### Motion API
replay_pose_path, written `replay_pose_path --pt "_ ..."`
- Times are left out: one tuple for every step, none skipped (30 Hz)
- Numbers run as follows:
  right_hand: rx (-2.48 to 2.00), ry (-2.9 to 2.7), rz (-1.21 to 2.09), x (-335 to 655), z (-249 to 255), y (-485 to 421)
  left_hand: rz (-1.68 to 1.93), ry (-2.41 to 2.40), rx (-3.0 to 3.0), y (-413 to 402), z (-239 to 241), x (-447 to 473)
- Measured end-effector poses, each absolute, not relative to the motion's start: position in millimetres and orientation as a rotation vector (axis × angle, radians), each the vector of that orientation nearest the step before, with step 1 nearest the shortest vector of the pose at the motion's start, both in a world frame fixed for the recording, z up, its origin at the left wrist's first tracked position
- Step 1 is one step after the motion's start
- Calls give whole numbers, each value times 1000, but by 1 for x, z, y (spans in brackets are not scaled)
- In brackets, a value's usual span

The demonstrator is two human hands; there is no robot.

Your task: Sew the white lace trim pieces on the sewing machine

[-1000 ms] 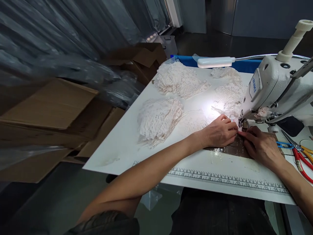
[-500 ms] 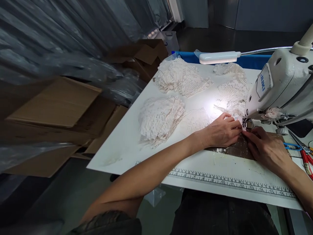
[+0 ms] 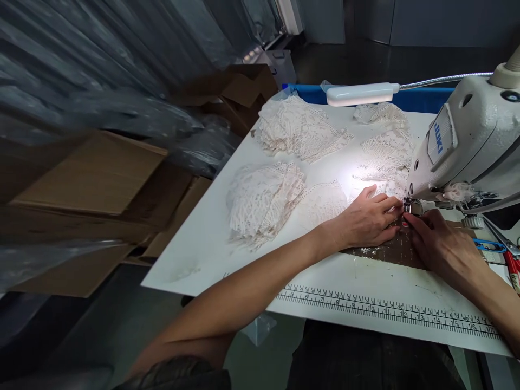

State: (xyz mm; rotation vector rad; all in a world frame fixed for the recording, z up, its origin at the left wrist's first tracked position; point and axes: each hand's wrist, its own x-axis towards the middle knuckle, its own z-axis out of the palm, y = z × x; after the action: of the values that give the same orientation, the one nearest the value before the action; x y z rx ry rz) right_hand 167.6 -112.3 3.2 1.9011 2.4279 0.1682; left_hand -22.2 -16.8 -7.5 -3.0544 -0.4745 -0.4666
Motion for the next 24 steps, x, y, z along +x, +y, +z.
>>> replay_pose_path --pt "1926 2504 120 172 3 -112 -473 -477 -3056 -16 -8 -22" --pt "1953 2597 48 177 3 -112 -477 -479 -3057 -16 -9 -22" --pt "1978 2697 -53 182 4 -112 -480 -482 -3058 -15 -9 -22" --pt "2008 2777 -178 188 5 -111 -485 -485 -3057 -14 -9 -22" --pt "2051 2816 -318 195 7 -109 -488 -491 -3056 -14 -10 -22" --pt "2100 2810 -473 201 9 -107 -491 -495 -3053 -13 -9 -21" --pt "2151 2763 -627 206 10 -104 -494 -497 -3051 -13 -9 -21" --pt "2209 2685 -770 210 11 -102 -492 -496 -3050 -13 -9 -21" --pt "2269 2591 -893 214 12 -100 -488 -496 -3051 -12 -8 -21" --pt "2332 2505 -990 216 12 -98 -483 -494 -3052 -12 -8 -21" --pt "2384 2449 -1070 217 12 -97 -477 -493 -3054 -13 -7 -21" --pt "2424 2434 -1126 217 13 -97 -471 -496 -3058 -13 -7 -21" --pt "2451 2451 -1148 216 13 -97 -467 -502 -3062 -13 -7 -21" --pt "2456 2487 -1148 215 13 -98 -465 -508 -3066 -13 -7 -21" --pt "2455 2526 -1124 214 13 -100 -466 -515 -3070 -13 -7 -22" --pt "2474 2553 -1082 214 12 -102 -467 -522 -3074 -12 -8 -22" --pt "2511 2560 -1040 214 11 -104 -466 -529 -3078 -12 -8 -23" --pt "2582 2550 -1001 214 9 -107 -464 -533 -3082 -11 -9 -23" --pt "2668 2531 -974 215 7 -108 -463 -533 -3086 -11 -10 -23" --pt "2749 2521 -947 216 5 -110 -469 -531 -3085 -11 -10 -23" --pt "2809 2522 -903 217 5 -111 -487 -532 -3075 -12 -10 -23" --pt "2847 2525 -843 218 6 -112 -517 -556 -3052 -13 -10 -23" --pt "2864 2530 -779 218 8 -112 -555 -615 -3016 -15 -10 -21" --pt "2860 2548 -717 217 10 -112 -585 -704 -2971 -17 -10 -20"
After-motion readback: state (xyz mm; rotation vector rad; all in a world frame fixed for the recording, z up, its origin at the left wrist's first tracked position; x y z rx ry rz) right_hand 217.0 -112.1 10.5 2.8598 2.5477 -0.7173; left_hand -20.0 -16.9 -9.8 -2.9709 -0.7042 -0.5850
